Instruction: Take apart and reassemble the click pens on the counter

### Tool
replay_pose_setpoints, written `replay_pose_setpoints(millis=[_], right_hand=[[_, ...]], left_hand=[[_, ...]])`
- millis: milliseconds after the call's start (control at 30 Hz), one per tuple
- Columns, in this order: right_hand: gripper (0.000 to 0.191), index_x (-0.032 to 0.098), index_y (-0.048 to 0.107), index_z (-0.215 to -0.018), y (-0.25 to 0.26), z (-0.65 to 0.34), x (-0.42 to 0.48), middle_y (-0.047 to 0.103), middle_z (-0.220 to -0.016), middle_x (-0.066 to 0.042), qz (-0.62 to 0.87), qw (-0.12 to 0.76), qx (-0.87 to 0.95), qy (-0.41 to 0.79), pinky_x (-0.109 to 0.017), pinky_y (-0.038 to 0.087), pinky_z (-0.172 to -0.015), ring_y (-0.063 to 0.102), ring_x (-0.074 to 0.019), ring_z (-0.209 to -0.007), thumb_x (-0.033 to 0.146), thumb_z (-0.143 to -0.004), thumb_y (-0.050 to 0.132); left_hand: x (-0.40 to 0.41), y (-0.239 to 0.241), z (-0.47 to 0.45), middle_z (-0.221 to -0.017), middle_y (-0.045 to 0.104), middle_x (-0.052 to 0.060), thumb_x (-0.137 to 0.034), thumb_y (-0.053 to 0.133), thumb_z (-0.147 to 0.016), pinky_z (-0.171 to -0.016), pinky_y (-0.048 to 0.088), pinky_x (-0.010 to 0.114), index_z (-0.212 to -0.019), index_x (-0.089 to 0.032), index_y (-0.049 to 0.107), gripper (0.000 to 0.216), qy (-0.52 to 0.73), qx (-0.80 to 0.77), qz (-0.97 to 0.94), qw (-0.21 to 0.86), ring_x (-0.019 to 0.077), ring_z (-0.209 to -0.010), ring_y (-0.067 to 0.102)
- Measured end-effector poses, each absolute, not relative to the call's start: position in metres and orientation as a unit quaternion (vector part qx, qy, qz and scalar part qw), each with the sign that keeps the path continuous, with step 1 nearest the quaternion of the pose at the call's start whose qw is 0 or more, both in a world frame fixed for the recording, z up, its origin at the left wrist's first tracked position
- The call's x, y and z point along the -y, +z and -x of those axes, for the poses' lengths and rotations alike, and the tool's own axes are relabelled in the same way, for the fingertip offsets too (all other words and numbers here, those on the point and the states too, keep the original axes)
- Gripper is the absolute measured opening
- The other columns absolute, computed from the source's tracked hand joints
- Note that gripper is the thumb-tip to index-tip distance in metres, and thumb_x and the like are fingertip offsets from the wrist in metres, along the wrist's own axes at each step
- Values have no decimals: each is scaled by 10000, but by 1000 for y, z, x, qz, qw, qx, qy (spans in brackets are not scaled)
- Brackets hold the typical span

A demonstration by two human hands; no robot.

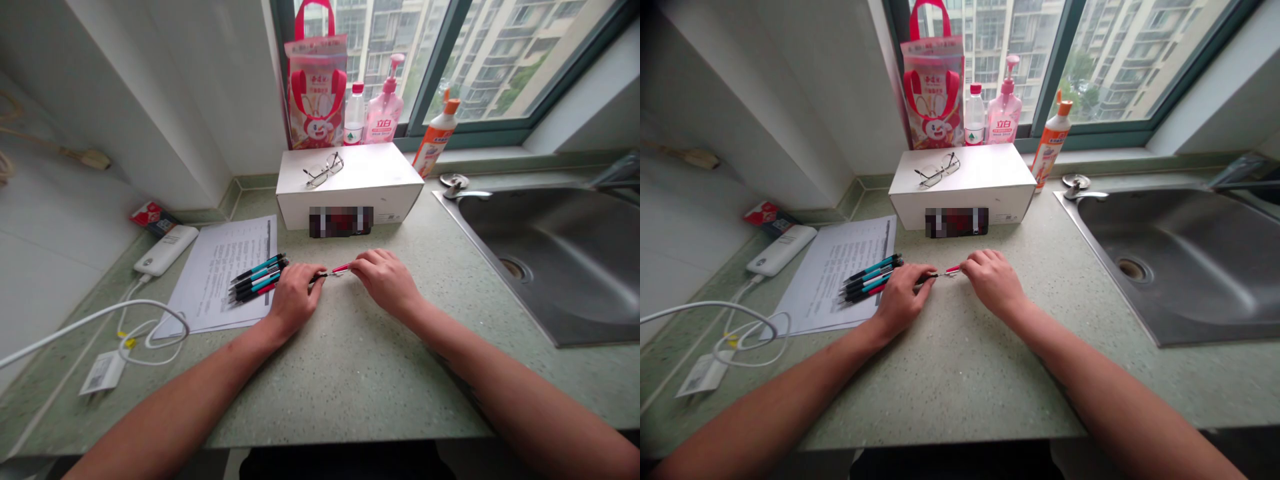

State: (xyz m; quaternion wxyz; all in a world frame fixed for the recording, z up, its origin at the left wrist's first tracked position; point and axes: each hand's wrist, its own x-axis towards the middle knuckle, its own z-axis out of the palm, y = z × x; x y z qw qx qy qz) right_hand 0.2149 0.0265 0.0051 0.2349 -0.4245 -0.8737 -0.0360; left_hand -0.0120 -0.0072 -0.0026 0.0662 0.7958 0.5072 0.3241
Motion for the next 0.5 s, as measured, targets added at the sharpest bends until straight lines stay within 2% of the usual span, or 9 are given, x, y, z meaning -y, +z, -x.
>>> replay_pose_setpoints(millis=[200,300,500], right_hand=[[279,221,727,-939,8,-221,-27,701,-918,-78,454,247,855,-33,-382,418,-756,576,-232,-834,297,-1034,476],[286,218,727,-928,9,-221,-25,703,-927,-80,445,249,860,-24,-370,416,-744,575,-223,-829,321,-1034,483],[249,195,724,-959,8,-216,-20,709,-935,-75,427,253,868,-11,-357,433,-767,588,-217,-844,299,-1027,508]], left_hand=[[8,-1,14,-902,670,41,-134,526,-962,-800,437,362,-996,-226,697,197,321,-525,-786,60,215,-887,609],[8,-1,13,-929,649,55,-98,525,-938,-807,437,368,-954,-217,715,225,319,-538,-778,62,223,-915,604],[8,-2,10,-991,650,77,-238,602,-945,-856,441,391,-1046,-176,694,149,305,-539,-783,59,248,-971,601]])
